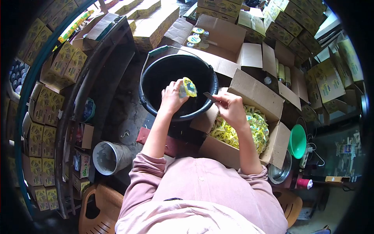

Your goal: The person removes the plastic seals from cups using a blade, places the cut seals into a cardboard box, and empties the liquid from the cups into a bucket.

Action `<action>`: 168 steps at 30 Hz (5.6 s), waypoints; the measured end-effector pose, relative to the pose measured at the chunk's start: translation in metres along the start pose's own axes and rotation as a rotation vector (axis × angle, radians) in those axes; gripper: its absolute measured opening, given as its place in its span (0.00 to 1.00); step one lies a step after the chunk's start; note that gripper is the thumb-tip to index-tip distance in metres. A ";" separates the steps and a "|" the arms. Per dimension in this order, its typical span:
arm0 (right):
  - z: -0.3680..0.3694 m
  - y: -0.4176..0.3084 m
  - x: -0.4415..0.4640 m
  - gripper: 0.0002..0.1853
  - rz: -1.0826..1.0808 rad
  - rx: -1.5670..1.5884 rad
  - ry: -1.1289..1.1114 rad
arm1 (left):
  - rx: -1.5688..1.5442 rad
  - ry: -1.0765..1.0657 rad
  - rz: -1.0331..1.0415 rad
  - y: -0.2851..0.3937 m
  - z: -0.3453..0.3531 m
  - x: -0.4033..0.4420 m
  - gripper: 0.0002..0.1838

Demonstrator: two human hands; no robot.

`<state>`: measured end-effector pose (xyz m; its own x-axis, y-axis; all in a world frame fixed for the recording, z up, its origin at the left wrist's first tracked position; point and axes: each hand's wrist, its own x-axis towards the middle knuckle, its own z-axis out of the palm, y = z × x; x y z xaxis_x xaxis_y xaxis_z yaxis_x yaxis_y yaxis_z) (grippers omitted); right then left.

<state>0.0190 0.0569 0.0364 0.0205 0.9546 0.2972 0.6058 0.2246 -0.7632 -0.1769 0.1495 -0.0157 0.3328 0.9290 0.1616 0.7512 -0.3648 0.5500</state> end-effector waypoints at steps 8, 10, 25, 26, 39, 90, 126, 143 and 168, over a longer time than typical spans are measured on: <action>-0.003 0.002 -0.039 0.14 0.205 0.169 0.134 | 0.506 -0.236 0.010 -0.003 -0.001 0.015 0.31; -0.003 0.008 -0.048 0.13 0.188 0.166 0.179 | 0.569 -0.247 0.024 -0.009 0.005 0.021 0.31; -0.036 0.042 -0.106 0.14 0.374 0.209 0.385 | 0.925 -0.419 0.030 -0.006 0.003 0.056 0.32; -0.037 0.044 -0.108 0.14 0.382 0.216 0.394 | 0.919 -0.379 0.059 -0.005 -0.001 0.058 0.33; -0.053 0.038 -0.117 0.14 0.388 0.185 0.448 | 0.992 -0.239 0.020 0.003 -0.010 0.058 0.22; -0.209 0.104 -0.294 0.13 0.348 0.382 1.001 | 0.956 -0.749 -0.358 0.059 -0.037 0.039 0.37; -0.192 0.028 -0.143 0.14 -0.144 -0.197 0.548 | -0.684 -0.117 0.420 0.238 0.055 -0.071 0.32; -0.218 0.018 -0.134 0.12 -0.587 -0.638 0.378 | -0.530 -0.046 0.598 0.251 0.032 -0.079 0.32; -0.206 0.030 -0.132 0.27 -0.665 -0.491 0.478 | -0.635 -0.234 0.650 0.243 0.057 -0.084 0.35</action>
<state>0.1980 -0.1030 0.0921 -0.1920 0.4555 0.8693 0.8743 0.4818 -0.0594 0.0103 -0.0204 0.0574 0.7363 0.4932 0.4632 -0.0512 -0.6421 0.7649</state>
